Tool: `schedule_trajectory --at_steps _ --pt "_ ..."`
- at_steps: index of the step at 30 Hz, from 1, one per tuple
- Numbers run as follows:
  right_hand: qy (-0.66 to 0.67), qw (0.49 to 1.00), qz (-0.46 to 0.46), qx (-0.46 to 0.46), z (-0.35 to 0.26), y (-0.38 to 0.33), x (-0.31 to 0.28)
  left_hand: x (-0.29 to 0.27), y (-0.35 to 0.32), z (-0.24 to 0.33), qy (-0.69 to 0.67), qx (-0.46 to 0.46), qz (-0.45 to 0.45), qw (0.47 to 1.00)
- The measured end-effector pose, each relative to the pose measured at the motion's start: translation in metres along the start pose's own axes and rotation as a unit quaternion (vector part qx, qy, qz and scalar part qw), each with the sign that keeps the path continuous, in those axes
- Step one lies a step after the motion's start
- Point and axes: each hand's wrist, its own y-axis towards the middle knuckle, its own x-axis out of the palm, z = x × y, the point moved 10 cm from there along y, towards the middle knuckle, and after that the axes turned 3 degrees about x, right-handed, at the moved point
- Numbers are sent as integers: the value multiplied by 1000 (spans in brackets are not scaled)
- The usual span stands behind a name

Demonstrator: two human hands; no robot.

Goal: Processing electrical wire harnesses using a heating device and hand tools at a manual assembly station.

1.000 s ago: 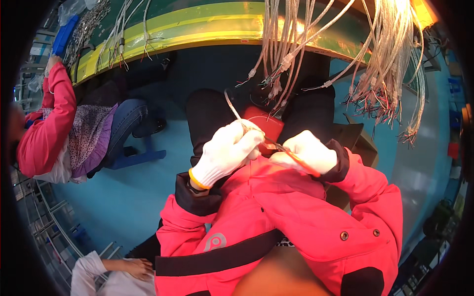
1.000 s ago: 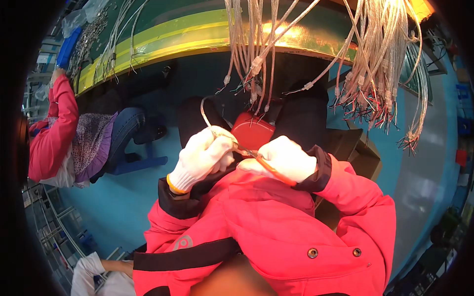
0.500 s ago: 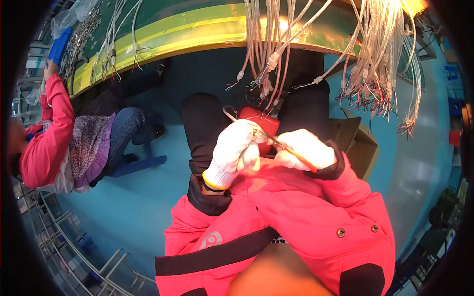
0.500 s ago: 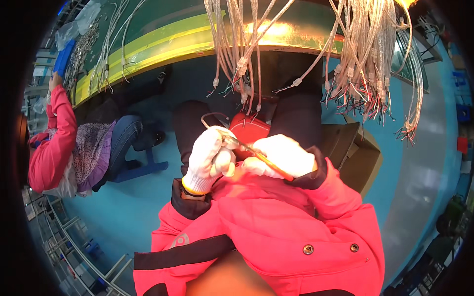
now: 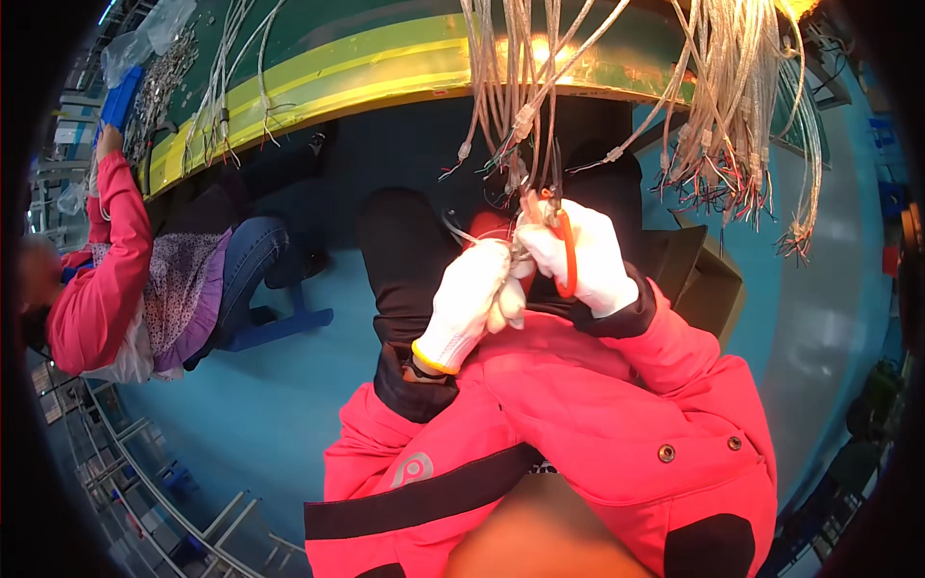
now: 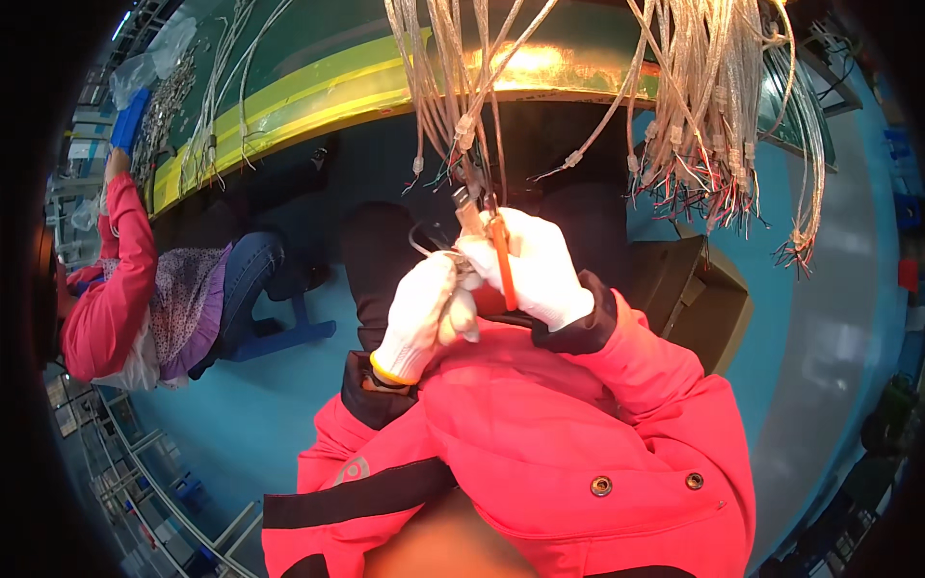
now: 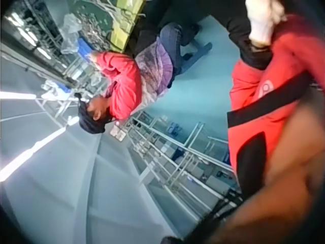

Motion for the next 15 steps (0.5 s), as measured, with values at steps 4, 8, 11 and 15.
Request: schedule_trajectory --at_steps 4,8,11,15 --pt "89 991 -44 90 2 7 -2 3 -7 60 506 243 106 821" --pt "44 985 -118 113 -8 17 3 46 -12 95 588 397 28 704" --pt "3 978 -169 120 -20 21 12 65 -7 94 556 339 -84 755" --pt "-121 985 -125 -6 -42 27 2 59 1 56 482 141 -131 855"
